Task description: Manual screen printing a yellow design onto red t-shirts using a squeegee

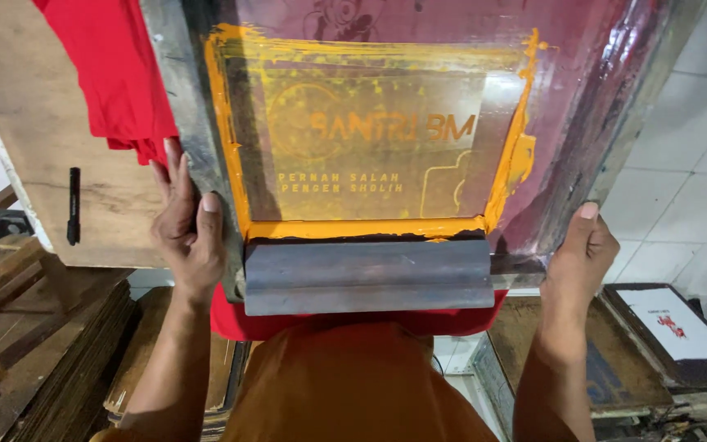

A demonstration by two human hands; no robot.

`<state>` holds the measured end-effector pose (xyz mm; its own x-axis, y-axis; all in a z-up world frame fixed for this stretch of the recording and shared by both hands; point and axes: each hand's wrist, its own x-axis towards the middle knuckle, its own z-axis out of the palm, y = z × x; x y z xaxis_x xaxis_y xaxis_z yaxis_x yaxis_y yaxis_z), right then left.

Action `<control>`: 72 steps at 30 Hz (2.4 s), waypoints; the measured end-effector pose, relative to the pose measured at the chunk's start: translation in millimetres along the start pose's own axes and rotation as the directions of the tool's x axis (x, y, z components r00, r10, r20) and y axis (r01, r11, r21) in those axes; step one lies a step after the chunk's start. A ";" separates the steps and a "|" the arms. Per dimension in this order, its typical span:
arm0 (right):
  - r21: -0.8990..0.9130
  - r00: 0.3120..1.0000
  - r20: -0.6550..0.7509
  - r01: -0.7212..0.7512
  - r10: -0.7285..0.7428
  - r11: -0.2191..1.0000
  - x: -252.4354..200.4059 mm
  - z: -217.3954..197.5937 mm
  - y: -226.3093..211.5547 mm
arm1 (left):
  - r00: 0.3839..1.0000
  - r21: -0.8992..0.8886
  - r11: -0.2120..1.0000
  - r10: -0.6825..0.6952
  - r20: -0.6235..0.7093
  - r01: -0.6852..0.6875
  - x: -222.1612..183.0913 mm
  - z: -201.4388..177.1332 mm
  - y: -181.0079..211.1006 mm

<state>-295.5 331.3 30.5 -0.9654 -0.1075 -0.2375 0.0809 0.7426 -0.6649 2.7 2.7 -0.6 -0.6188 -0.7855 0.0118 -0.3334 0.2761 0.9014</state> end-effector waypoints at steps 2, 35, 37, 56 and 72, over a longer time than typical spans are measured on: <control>0.007 1.000 0.030 -0.003 0.003 1.000 -0.4 -0.1 -6.2 | 1.000 0.003 1.000 0.005 0.004 -0.005 1.4 0.3 3.8; -0.055 0.997 0.070 -0.013 0.017 0.998 -1.2 -4.2 -20.3 | 0.999 -0.029 1.000 -0.005 -0.042 0.004 -0.5 3.3 1.4; -0.077 0.995 0.101 -0.007 0.014 0.997 -8.1 -0.2 -49.8 | 0.999 -0.029 1.000 -0.002 -0.044 0.001 -1.8 3.0 0.6; 0.022 0.976 0.145 -0.170 0.165 0.985 -5.1 0.4 -70.7 | 0.998 0.014 0.999 0.035 -0.045 -0.034 -1.3 3.9 3.5; -0.114 0.996 0.085 0.017 -0.007 0.993 -9.8 -4.0 -24.8 | 0.998 0.075 0.995 0.060 -0.013 -0.058 -4.0 2.8 -7.2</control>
<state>-289.1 316.6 52.2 -0.9415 -0.1682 -0.2919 0.0360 0.8112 -0.5836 5.6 5.5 -8.4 -0.6280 -0.7749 0.0712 -0.3489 0.3621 0.8644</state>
